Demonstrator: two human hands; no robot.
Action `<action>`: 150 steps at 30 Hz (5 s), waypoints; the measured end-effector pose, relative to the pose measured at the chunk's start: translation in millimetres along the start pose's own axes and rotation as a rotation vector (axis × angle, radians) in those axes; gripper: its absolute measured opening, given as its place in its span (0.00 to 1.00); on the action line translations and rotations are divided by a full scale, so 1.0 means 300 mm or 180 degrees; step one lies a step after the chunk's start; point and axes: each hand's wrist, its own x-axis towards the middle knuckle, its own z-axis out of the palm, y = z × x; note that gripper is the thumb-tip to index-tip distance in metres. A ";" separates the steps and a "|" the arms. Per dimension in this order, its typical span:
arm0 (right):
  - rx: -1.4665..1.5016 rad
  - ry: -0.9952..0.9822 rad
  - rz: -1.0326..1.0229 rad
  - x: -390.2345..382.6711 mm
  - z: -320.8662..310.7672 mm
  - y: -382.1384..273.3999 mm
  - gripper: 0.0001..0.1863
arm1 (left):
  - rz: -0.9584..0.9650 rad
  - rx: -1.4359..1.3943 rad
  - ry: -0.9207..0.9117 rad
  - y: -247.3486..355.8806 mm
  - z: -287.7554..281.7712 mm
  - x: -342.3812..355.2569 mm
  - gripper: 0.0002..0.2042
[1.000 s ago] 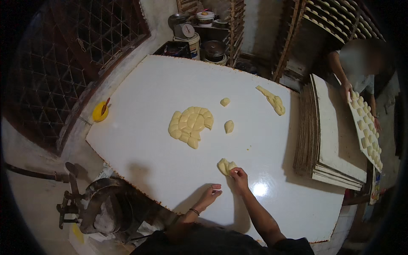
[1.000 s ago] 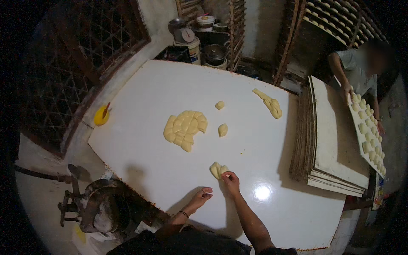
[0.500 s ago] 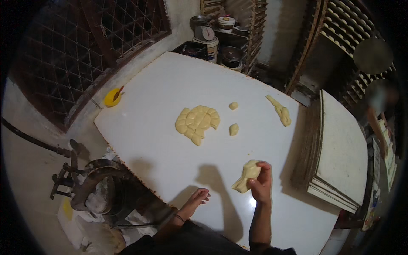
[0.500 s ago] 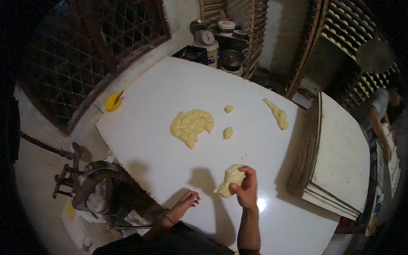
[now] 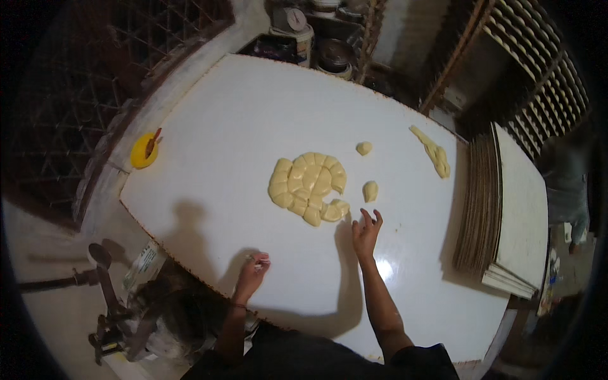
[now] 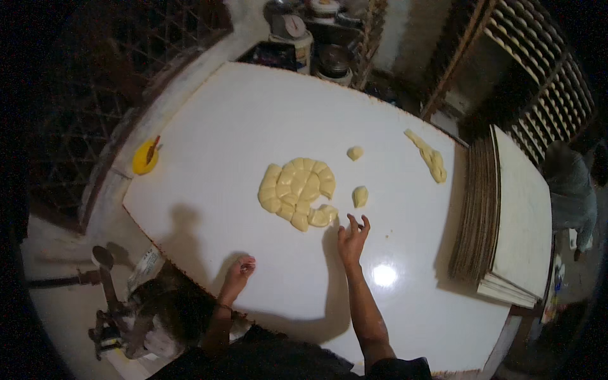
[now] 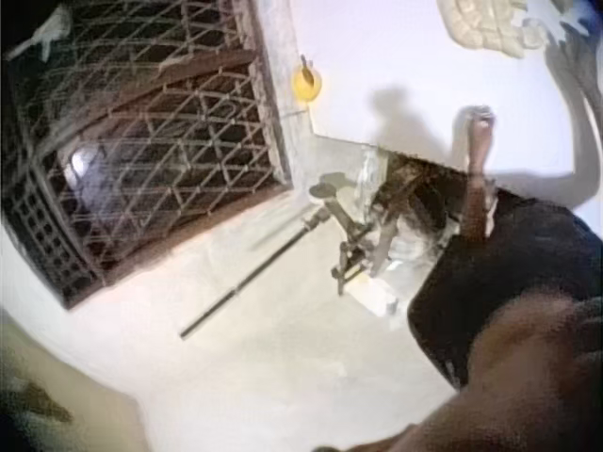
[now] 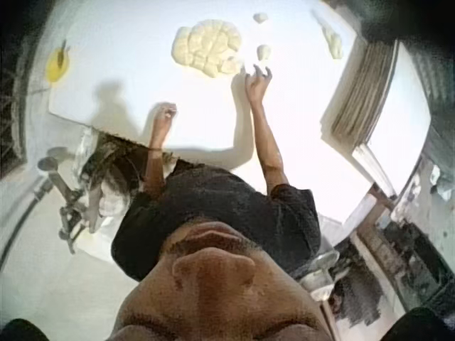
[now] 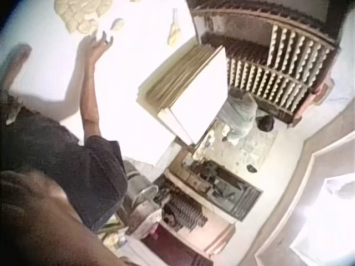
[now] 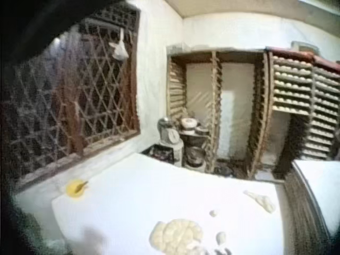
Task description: The person organizes small dough balls onto a large square tray, then begins shaping larger pieces of dough by hand on the table surface.
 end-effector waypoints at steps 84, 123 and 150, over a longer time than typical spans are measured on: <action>-0.1992 -0.2429 -0.0587 0.406 0.458 -0.501 0.46 | 0.1032 0.2038 0.1769 -0.098 -0.181 0.586 0.08; -0.1960 0.0705 -0.0728 0.613 0.000 -0.166 0.23 | 0.1208 0.2171 0.1847 -0.087 -0.193 0.584 0.09; -0.0102 -0.1383 0.0562 -0.072 0.304 -0.559 0.35 | 0.1041 0.2237 0.1880 -0.089 -0.182 0.594 0.07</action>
